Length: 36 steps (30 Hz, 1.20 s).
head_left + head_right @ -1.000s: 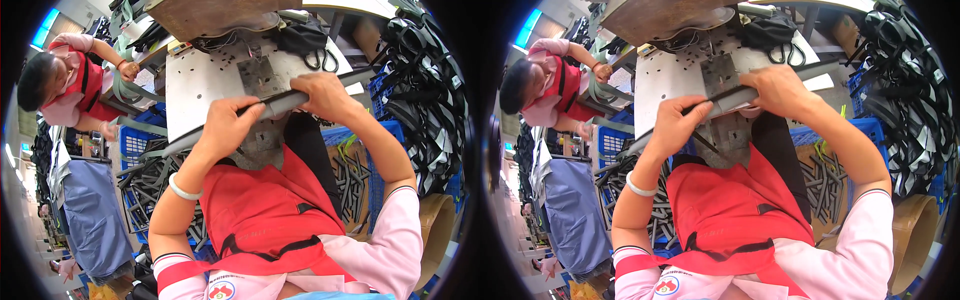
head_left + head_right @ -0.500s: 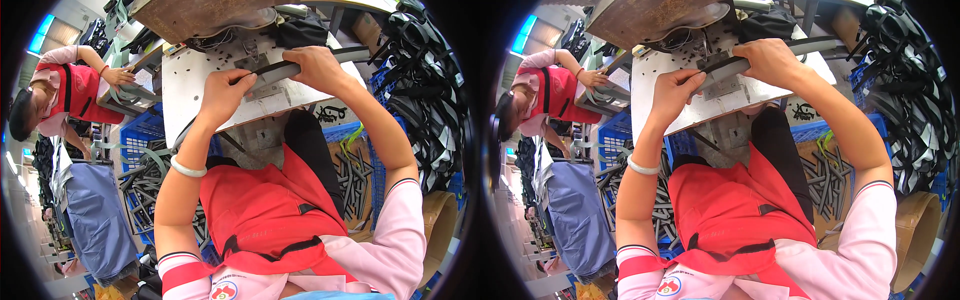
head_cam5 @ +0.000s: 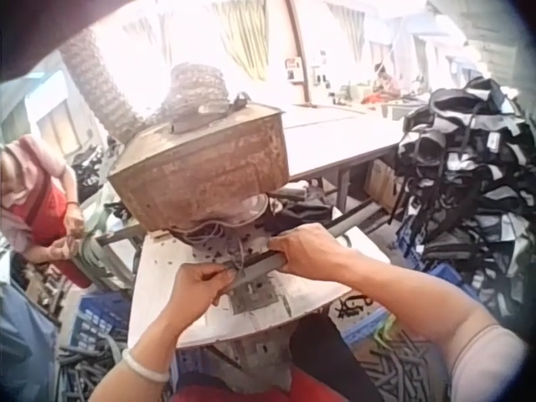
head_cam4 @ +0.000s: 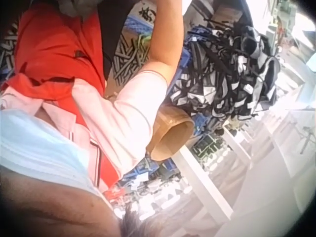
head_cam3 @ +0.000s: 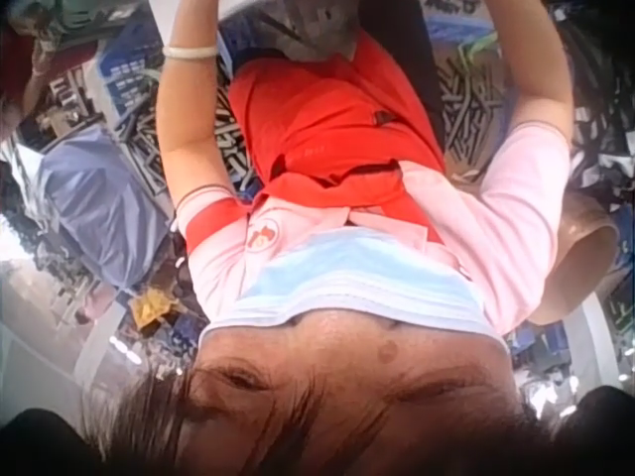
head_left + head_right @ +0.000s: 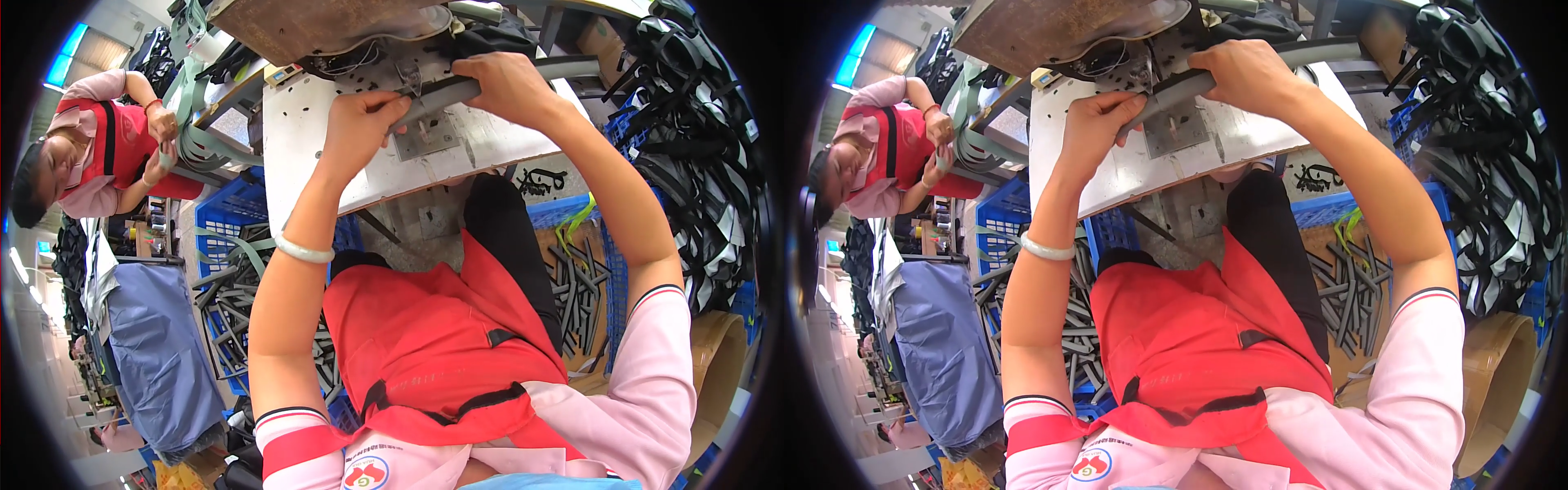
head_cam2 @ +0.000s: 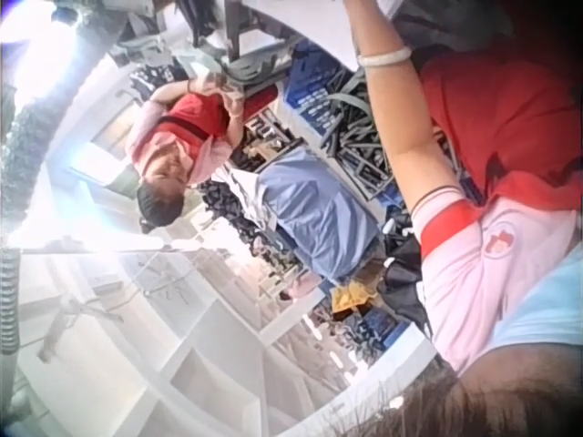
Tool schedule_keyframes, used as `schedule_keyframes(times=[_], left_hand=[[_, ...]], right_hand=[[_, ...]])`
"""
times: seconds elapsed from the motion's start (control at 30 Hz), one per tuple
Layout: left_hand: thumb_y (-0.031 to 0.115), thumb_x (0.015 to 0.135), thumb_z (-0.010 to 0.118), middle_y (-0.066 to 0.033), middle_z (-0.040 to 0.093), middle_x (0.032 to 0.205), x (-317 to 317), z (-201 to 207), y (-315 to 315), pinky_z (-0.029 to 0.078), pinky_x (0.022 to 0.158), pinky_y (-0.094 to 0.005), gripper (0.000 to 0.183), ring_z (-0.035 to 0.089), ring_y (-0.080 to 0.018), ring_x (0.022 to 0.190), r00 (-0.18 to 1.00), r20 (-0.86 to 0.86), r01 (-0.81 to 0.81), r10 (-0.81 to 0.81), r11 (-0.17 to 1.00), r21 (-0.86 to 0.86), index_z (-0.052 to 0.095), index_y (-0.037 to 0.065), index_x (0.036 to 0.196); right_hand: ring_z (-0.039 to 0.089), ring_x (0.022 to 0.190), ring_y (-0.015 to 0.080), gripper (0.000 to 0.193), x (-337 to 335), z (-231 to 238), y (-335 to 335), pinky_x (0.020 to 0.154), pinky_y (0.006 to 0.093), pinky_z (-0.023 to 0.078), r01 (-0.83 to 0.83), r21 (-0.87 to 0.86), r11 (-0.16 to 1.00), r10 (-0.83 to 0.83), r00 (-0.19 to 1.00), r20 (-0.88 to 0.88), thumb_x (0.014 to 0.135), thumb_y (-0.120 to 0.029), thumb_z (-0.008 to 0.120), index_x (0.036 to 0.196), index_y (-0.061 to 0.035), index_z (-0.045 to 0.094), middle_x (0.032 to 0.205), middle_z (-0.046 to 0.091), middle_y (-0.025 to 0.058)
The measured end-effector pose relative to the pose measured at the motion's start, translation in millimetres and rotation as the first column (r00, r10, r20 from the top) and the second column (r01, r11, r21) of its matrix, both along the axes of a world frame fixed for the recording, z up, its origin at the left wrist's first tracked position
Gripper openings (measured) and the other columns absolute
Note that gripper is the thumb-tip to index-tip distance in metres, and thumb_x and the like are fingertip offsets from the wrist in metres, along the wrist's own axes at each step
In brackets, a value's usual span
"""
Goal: The recorder is seen assembling small gray fabric components using a specialized industrial press or sewing-related machine in a factory setting.
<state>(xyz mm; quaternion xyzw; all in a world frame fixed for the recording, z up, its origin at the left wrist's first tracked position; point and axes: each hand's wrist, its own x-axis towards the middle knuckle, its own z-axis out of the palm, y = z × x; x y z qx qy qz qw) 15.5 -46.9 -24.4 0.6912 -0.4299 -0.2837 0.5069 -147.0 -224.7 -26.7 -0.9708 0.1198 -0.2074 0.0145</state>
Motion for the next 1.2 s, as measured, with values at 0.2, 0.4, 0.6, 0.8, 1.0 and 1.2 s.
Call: schedule_keyframes(times=[0.2, 0.4, 0.6, 0.8, 1.0, 1.2], left_hand=[[0.018, 0.089, 0.068, -0.0040, 0.066, 0.070, 25, -6, 15, 0.041, 0.053, -0.0228, 0.023, 0.051, -0.0060, 0.058, 0.987, -0.022, -0.160, 0.159, 0.983, -0.094, 0.072, -0.003, 0.095], [0.020, 0.086, 0.067, -0.0072, 0.063, 0.066, -26, -20, 39, 0.045, 0.057, -0.0289, 0.024, 0.052, -0.0089, 0.061, 0.962, 0.257, 0.078, -0.093, 0.994, 0.071, 0.070, -0.003, 0.086], [0.023, 0.093, 0.061, -0.0035, 0.063, 0.070, -64, -28, 40, 0.044, 0.059, -0.0262, 0.029, 0.050, -0.0074, 0.063, 0.966, -0.101, 0.243, -0.237, 0.969, 0.053, 0.067, -0.005, 0.088], [0.028, 0.098, 0.057, -0.0043, 0.066, 0.076, -28, -23, 100, 0.048, 0.062, -0.0255, 0.031, 0.057, -0.0104, 0.062, 0.851, -0.485, 0.416, -0.203, 0.824, 0.384, 0.068, -0.001, 0.098], [0.023, 0.094, 0.063, -0.0036, 0.068, 0.077, -21, 1, 75, 0.042, 0.051, -0.0205, 0.026, 0.055, -0.0064, 0.056, 0.951, -0.229, 0.245, -0.209, 0.959, 0.141, 0.067, -0.001, 0.105], [0.021, 0.093, 0.065, -0.0051, 0.069, 0.078, -17, 4, 53, 0.040, 0.050, -0.0208, 0.025, 0.054, -0.0061, 0.056, 0.948, -0.268, 0.202, -0.172, 0.975, 0.087, 0.068, -0.002, 0.103]], right_hand=[[0.065, 0.090, 0.0365, 0.038, -11, 8, -14, 0.080, 0.0421, 0.052, 0.284, 0.223, 0.933, -0.305, 0.950, 0.067, 0.076, -0.025, 0.073, 0.107, -0.0045, 0.066, 0.091, 0.068, 0.0164], [0.056, 0.112, 0.0292, 0.015, -40, -27, 152, 0.093, 0.0394, 0.049, -0.523, 0.091, 0.847, 0.529, 0.847, -0.056, 0.071, -0.014, 0.065, 0.085, -0.0104, 0.060, 0.112, 0.060, 0.0099], [0.061, 0.091, 0.0257, 0.012, -29, -77, 186, 0.084, 0.0393, 0.049, -0.575, 0.046, 0.817, 0.567, 0.787, -0.245, 0.074, -0.018, 0.060, 0.082, -0.0090, 0.060, 0.086, 0.062, 0.0085], [0.061, 0.090, 0.0374, 0.040, -66, 1, 84, 0.078, 0.0434, 0.049, -0.139, 0.372, 0.918, 0.210, 0.965, -0.158, 0.071, -0.021, 0.078, 0.100, -0.0057, 0.056, 0.091, 0.062, 0.0159], [0.062, 0.093, 0.0375, 0.048, -59, 13, 49, 0.079, 0.0448, 0.049, -0.141, 0.217, 0.966, 0.160, 0.985, -0.071, 0.077, -0.028, 0.074, 0.114, -0.0044, 0.054, 0.094, 0.064, 0.0187], [0.060, 0.099, 0.0376, 0.054, -55, 28, 24, 0.085, 0.0436, 0.048, -0.121, 0.167, 0.979, 0.133, 0.989, -0.063, 0.077, -0.026, 0.075, 0.120, -0.0026, 0.053, 0.099, 0.064, 0.0190]])
